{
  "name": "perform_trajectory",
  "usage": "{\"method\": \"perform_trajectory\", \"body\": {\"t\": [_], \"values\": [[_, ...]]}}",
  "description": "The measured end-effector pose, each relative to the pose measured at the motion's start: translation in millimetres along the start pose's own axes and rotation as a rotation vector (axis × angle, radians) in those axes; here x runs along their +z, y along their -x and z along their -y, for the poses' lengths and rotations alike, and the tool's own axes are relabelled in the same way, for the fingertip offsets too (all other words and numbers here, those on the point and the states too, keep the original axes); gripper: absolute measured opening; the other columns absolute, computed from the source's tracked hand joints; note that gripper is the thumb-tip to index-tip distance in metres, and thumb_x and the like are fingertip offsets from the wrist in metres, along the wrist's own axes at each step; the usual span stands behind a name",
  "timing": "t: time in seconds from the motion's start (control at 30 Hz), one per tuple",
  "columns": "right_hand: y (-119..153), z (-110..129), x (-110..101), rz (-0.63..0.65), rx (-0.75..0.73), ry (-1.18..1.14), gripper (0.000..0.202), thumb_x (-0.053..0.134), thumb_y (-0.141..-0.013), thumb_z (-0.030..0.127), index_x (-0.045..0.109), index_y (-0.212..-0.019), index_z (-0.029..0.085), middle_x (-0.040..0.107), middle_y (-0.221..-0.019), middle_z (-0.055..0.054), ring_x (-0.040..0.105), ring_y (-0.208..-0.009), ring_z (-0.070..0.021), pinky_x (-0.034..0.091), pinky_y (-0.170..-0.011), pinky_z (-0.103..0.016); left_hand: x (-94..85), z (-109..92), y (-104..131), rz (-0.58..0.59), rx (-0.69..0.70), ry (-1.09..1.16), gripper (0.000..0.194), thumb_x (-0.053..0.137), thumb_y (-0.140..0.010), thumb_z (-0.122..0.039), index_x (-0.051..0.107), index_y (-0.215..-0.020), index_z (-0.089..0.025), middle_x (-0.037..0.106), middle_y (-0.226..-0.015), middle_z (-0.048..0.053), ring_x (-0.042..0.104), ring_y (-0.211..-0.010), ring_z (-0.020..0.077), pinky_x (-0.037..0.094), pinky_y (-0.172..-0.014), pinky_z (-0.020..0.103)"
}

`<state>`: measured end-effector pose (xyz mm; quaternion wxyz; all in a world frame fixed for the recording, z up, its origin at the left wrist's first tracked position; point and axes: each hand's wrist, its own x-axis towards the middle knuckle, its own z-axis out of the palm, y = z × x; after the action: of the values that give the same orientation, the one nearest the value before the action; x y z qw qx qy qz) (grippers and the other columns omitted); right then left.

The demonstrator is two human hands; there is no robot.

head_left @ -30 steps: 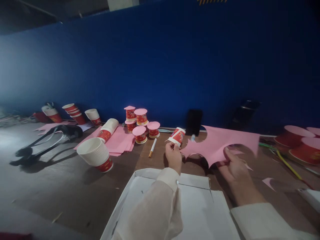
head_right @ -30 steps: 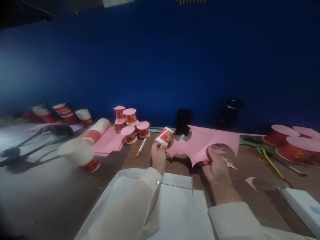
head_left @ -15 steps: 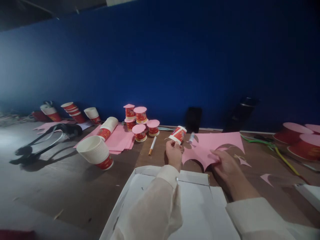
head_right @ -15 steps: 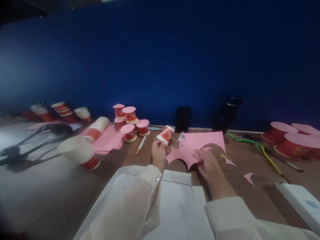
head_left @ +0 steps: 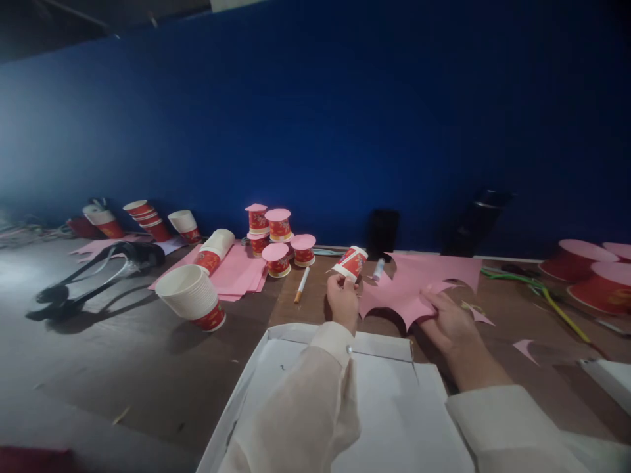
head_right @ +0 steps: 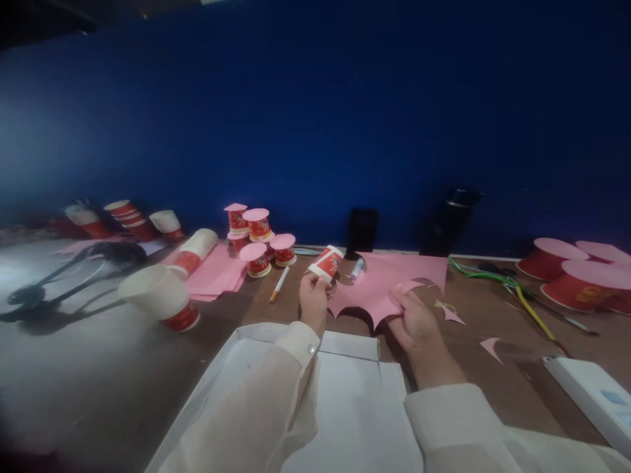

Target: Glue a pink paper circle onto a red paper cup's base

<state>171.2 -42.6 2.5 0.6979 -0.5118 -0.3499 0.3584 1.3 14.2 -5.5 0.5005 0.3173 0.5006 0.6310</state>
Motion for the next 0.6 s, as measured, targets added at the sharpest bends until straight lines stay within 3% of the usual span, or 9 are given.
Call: {"method": "perform_trajectory", "body": {"t": [0.23,0.43,0.6], "values": [[-6,5,2,0.034,0.240,-0.125,0.019,0.063,-0.073,0.042,0.061,-0.083,0.026,0.071,-0.080,-0.005,0.071,-0.079,-0.0258,0.064,-0.070,-0.040,-1.0,-5,1,-0.033,0.050,-0.040,0.005,0.056,-0.086,-0.013,0.055,-0.086,-0.019,0.062,-0.067,-0.002,0.063,-0.066,0.0148,0.048,-0.072,0.029],[-6,4,0,0.001,0.172,0.040,0.016,0.062,-0.074,0.045,0.057,-0.080,0.030,0.072,-0.082,-0.003,0.070,-0.075,-0.0232,0.062,-0.065,-0.038,-4.6,-12,1,-0.125,0.118,-0.045,0.006,0.054,-0.088,-0.014,0.052,-0.089,-0.019,0.065,-0.081,0.001,0.065,-0.072,0.0142,0.051,-0.075,0.029],[16,-1,13,0.231,0.071,0.427,0.028,0.062,-0.080,0.050,0.058,-0.064,0.027,0.064,-0.059,-0.003,0.062,-0.059,-0.0225,0.054,-0.057,-0.037,-4.3,-14,0,-0.166,0.134,-0.028,0.005,0.052,-0.090,-0.015,0.051,-0.090,-0.020,0.064,-0.080,0.001,0.066,-0.073,0.0150,0.051,-0.078,0.031]]}}
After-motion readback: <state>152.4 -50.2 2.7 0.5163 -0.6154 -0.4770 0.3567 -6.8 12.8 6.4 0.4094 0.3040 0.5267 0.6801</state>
